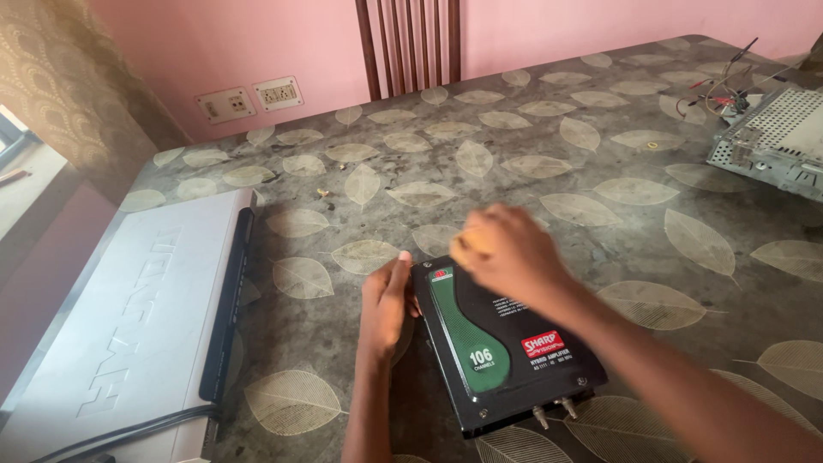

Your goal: The person wipes a black electronic amplifier with a brown cloth, cleaning the top label and the back panel connectors.

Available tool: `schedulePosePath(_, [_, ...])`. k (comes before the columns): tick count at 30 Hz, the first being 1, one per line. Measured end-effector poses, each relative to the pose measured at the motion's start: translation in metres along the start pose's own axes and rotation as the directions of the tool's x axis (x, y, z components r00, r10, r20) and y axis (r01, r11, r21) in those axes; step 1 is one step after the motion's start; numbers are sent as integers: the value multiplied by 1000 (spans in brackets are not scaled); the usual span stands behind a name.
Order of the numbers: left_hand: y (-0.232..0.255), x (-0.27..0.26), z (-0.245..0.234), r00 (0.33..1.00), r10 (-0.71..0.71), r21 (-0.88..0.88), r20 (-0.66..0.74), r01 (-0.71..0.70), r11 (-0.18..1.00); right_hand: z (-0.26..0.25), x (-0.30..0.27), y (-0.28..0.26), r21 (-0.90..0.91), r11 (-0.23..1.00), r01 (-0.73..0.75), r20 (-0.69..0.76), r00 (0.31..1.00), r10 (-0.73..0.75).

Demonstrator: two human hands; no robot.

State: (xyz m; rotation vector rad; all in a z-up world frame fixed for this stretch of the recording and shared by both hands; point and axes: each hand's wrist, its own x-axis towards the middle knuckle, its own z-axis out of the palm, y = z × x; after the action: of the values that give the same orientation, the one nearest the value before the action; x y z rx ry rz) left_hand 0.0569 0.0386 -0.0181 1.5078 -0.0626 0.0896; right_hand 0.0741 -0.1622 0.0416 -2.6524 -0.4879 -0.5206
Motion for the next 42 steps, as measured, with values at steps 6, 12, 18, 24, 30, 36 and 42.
schedulePosePath(6, [7,-7,6,997,82,-9,15,-82,997,-28,-24,40,42,991,-125,-92,987,129])
schedulePosePath(12, [14,-10,9,991,132,194,-24,-125,973,-19,-54,-3,-172,982,79,-139,985,-103])
schedulePosePath(18, [18,-12,10,968,244,443,-54,-196,875,-8,-20,-27,50,974,222,-111,970,-216])
schedulePosePath(24, [15,-10,9,978,207,279,-27,-192,941,-4,-18,-50,11,934,356,78,931,-356])
schedulePosePath(30, [17,-11,8,993,118,177,-7,-115,978,-41,-97,-60,273,828,490,60,850,-523])
schedulePosePath(36, [16,-10,6,991,137,159,5,-136,978,-13,-46,-52,223,928,298,215,914,-345])
schedulePosePath(42, [3,-2,2,1000,29,-152,6,-28,988,12,-4,-52,81,880,468,-1,883,-469])
